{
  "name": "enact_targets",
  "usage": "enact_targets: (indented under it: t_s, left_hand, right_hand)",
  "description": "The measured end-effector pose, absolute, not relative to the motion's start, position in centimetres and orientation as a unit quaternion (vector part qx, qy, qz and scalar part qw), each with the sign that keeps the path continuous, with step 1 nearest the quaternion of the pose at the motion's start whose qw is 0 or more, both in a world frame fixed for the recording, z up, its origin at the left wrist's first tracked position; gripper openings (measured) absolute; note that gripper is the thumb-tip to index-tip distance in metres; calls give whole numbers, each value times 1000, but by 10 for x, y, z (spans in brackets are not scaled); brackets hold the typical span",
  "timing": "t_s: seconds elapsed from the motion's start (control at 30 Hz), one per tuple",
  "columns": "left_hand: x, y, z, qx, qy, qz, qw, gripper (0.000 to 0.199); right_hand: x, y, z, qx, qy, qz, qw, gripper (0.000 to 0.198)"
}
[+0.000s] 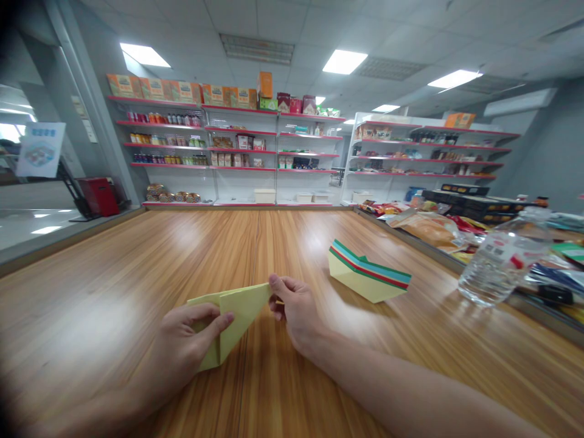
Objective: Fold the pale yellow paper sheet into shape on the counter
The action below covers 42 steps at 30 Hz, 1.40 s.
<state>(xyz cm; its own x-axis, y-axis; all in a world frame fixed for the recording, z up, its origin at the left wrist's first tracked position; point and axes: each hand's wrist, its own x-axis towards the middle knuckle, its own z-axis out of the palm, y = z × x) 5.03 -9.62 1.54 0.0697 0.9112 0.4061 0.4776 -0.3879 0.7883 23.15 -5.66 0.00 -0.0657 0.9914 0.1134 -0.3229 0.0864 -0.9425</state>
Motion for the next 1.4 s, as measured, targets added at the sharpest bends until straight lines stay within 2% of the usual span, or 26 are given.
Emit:
enact_targets:
  t_s: [0.13, 0.27, 0.43, 0.8, 1.1, 1.3, 1.4]
  left_hand:
    - [49, -97, 21, 668, 499, 474, 281, 32]
    - [50, -94, 26, 617, 520, 476, 349, 36]
    - [51, -90, 24, 594, 555, 468, 347, 48]
    - [51, -95, 30, 600, 542, 479, 342, 42]
    - [53, -84, 11, 477, 475, 460, 579, 38]
    - [49, -80, 11, 449, 457, 449, 623, 37]
    - [49, -81, 12, 435, 451, 450, 636, 36]
  right_hand:
    - [234, -56, -1, -383, -518, 521, 560, 40]
    - [231, -61, -1, -387, -554, 488, 552, 31]
    - [228, -67, 2, -382, -575, 479, 542, 28]
    - [229, -68, 3, -373, -582, 478, 542, 27]
    - [222, -72, 0, -372, -596, 508, 498, 55]
    - [223, -73, 0, -365, -625, 510, 465, 57]
    - [224, -74, -2, -360, -652, 526, 411, 56]
